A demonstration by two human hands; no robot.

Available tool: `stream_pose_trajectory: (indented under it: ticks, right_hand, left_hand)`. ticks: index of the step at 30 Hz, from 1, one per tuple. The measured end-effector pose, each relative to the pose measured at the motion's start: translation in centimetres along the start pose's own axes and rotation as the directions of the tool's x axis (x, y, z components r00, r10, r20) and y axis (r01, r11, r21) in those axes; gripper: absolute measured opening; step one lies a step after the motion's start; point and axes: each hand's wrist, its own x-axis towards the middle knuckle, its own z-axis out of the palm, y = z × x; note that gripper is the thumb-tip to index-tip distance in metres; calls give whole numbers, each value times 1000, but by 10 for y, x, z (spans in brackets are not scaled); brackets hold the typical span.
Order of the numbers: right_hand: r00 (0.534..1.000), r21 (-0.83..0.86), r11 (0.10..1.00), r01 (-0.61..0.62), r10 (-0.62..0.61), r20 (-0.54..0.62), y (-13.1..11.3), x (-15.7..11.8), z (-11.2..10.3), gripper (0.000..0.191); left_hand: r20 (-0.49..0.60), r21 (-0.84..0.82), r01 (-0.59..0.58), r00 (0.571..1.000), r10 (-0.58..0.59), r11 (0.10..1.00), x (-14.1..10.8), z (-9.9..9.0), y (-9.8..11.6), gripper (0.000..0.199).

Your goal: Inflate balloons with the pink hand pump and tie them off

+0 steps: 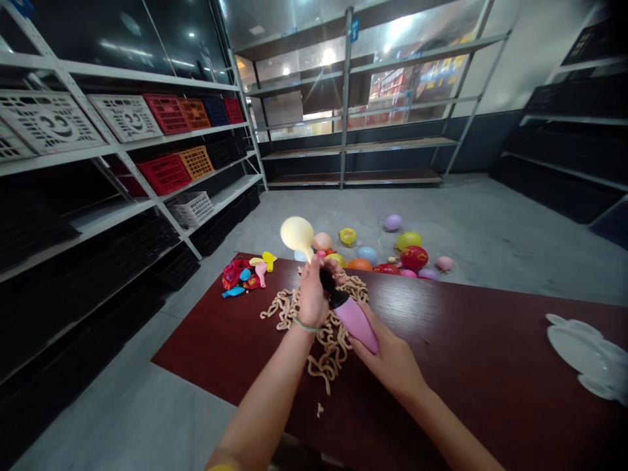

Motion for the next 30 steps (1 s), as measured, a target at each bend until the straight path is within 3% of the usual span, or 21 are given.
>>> stream_pose_trajectory:
  ticks: [3,6,11,14,16,19,22,26,28,30]
  right_hand:
    - [1000,16,1000,-17,17,14,-2,1,-2,66]
    - [999,70,998,0,-3,44,-7,1,-1,61]
    - [986,100,994,-31,14,167,-19,1,-1,56]
    - [977,91,995,-36,16,211,-24,1,-2,58]
    - [978,63,997,-41,27,208,-24,1,-1,56]
    - [976,84,995,-54,35,215,-19,1,-1,48]
    - [968,114,988,-107,77,240,-12,2,-3,38]
    - [954,133,974,-182,142,265,-13,4,-6,44]
    - [938,138,968,-211,161,307,-18,4,-6,43]
    - [920,125,964,-235,179,350,-26,3,-4,39]
  left_hand:
    - [3,3,15,1000,-15,1000,-5,-5,-9,30]
    - [-40,74,-48,998,51,996,8,-18,-1,29]
    - [-172,143,-50,982,75,988,44,-38,48,25]
    - [-174,156,-143,970,169,977,58,-45,78,24]
    - [-176,149,-170,965,195,974,61,-46,86,23]
    - [-185,138,-159,965,184,977,55,-43,72,23]
    - [-186,126,-111,973,133,986,38,-36,36,25]
    - [-99,145,-13,995,27,989,8,-34,-9,28]
    - [-71,186,17,997,-4,982,1,-40,-15,30]
    - [-59,224,41,998,-29,974,4,-47,-7,28]
